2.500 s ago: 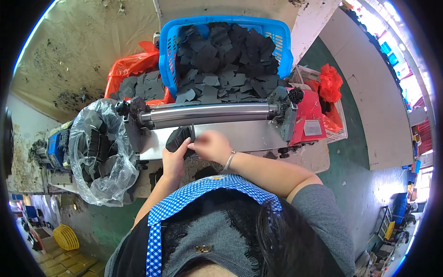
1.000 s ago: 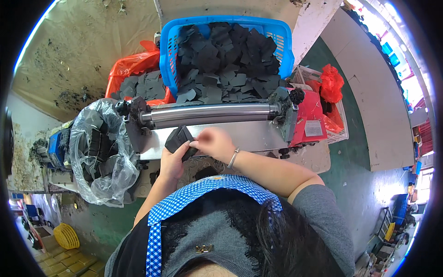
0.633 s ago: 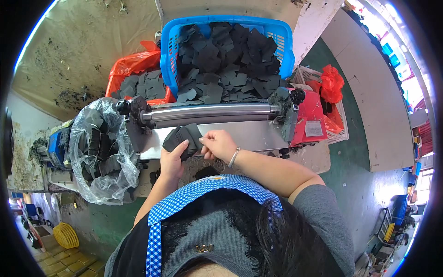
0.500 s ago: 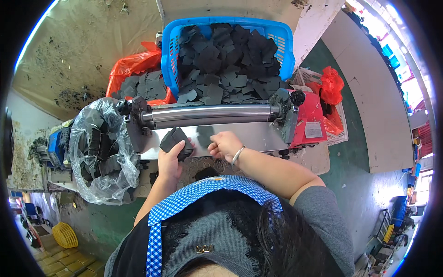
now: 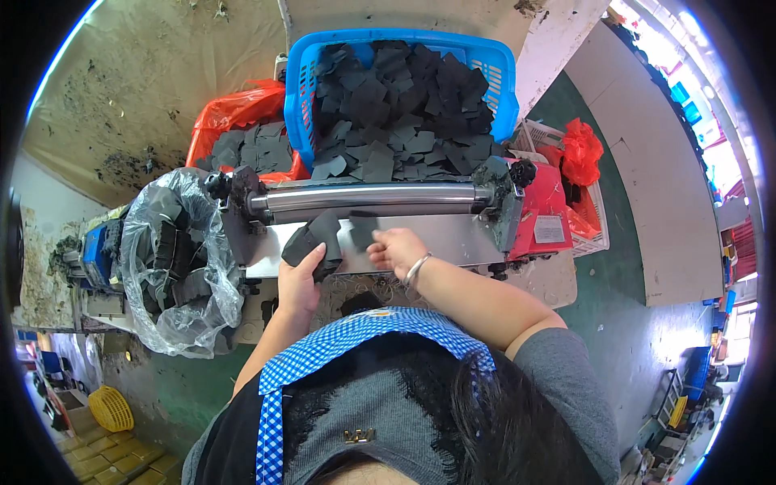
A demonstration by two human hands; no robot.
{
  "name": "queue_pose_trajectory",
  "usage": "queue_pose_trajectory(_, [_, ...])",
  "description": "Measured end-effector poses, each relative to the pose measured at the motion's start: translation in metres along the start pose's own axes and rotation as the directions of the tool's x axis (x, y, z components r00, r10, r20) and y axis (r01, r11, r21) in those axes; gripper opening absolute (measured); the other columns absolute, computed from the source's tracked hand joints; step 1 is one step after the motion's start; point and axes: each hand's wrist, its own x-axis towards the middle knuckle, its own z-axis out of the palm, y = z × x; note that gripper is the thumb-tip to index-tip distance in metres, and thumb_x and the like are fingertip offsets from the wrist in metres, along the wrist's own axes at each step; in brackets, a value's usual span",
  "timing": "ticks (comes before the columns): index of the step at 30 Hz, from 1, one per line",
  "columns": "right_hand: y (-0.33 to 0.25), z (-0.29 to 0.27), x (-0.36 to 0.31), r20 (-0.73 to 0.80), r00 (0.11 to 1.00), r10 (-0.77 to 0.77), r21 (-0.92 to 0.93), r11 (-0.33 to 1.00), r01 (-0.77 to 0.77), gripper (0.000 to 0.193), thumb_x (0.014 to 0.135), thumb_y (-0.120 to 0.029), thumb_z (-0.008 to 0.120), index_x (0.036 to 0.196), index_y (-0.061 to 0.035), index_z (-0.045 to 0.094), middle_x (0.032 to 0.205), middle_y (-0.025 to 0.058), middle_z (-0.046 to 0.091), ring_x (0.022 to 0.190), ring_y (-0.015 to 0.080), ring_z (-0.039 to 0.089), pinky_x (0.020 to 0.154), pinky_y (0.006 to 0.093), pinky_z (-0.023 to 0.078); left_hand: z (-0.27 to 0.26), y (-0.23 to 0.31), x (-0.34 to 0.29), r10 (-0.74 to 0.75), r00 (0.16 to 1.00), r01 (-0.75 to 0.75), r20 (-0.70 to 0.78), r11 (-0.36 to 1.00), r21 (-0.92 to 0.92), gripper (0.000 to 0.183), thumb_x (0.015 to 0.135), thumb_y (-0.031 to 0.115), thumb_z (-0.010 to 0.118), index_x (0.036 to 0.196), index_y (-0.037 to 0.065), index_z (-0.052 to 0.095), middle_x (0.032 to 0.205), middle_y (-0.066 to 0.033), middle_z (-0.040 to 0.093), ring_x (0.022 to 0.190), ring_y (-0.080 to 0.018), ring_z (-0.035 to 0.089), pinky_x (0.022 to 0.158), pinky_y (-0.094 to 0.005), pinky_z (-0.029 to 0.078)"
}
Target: Thinning the edges of shoe material components using an industrial skiving machine.
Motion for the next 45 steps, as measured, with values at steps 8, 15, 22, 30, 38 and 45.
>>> queue_pose_trajectory(8, [-0.005, 0.036, -0.023, 0.142, 0.937, -0.318, -0.411, 0.842, 0.348, 0.029, 0.085, -0.023, 0.064, 0.097, 0.0013, 0.053, 0.082, 0.0083, 0.063, 0.067, 0.0118, 0.062, 0.059, 0.0244, 0.051, -0.005, -0.011, 0.003, 0.024, 1.0, -0.024, -0.001, 0.99, 0.136, 0.027, 0.078, 0.005, 0.069, 0.102, -0.002, 0.06, 0.095, -0.0078, 0.063, 0.08, -0.0133, 0.061, 0.072, -0.0267, 0.05])
queue_pose_trajectory(15, [-0.013, 0.036, -0.025, 0.277, 0.937, -0.212, -0.314, 0.902, 0.297, 0.025, 0.088, -0.021, 0.059, 0.096, 0.0031, 0.056, 0.081, 0.0073, 0.064, 0.07, 0.0108, 0.062, 0.061, 0.0219, 0.05, -0.005, -0.008, 0.003, 0.035, 0.999, -0.029, -0.037, 0.99, 0.136, 0.027, 0.076, 0.005, 0.071, 0.1, -0.001, 0.06, 0.093, -0.0065, 0.063, 0.078, -0.0114, 0.06, 0.071, -0.0257, 0.05])
queue_pose_trajectory(22, [-0.009, -0.002, -0.002, -0.027, 0.992, 0.126, -0.04, 0.991, -0.127, 0.027, 0.093, -0.023, 0.047, 0.093, 0.0021, 0.056, 0.079, 0.0127, 0.064, 0.062, 0.0166, 0.062, 0.052, 0.0239, 0.049, -0.01, -0.005, 0.006, 0.08, 0.997, -0.075, -0.017, 0.977, 0.198, 0.03, 0.076, 0.004, 0.071, 0.103, -0.001, 0.059, 0.093, -0.0052, 0.063, 0.08, -0.011, 0.06, 0.073, -0.0255, 0.049])
queue_pose_trajectory(30, [-0.014, 0.027, -0.027, 0.215, 0.969, -0.124, -0.256, 0.95, 0.178, 0.018, 0.086, -0.018, 0.062, 0.093, -0.0014, 0.06, 0.076, 0.0043, 0.062, 0.062, 0.0095, 0.06, 0.055, 0.019, 0.046, -0.004, -0.009, 0.001, -0.085, 0.996, 0.085, -0.008, 0.982, 0.171, 0.03, 0.075, 0.006, 0.073, 0.101, -0.001, 0.059, 0.091, -0.0064, 0.063, 0.079, -0.0135, 0.061, 0.07, -0.0279, 0.051])
queue_pose_trajectory(38, [-0.012, 0.007, -0.017, 0.086, 0.989, 0.12, -0.073, 0.991, -0.114, 0.014, 0.089, -0.014, 0.055, 0.091, -0.0011, 0.056, 0.081, 0.0112, 0.064, 0.064, 0.0152, 0.063, 0.055, 0.0222, 0.051, -0.005, -0.001, 0.002, -0.12, 0.993, 0.12, -0.009, 0.993, 0.007, 0.029, 0.076, 0.004, 0.07, 0.102, -0.001, 0.058, 0.094, -0.0078, 0.063, 0.082, -0.0147, 0.061, 0.074, -0.0284, 0.05])
queue_pose_trajectory(45, [-0.01, 0.031, -0.029, 0.195, 0.973, -0.121, -0.316, 0.932, 0.179, 0.019, 0.09, -0.02, 0.054, 0.088, -0.0013, 0.052, 0.072, 0.0094, 0.062, 0.058, 0.0153, 0.062, 0.049, 0.0232, 0.048, -0.009, -0.011, 0.004, 0.045, 0.999, -0.047, 0.012, 0.978, 0.204, 0.028, 0.077, 0.006, 0.07, 0.101, -0.001, 0.059, 0.092, -0.0053, 0.062, 0.08, -0.0107, 0.058, 0.073, -0.0259, 0.049])
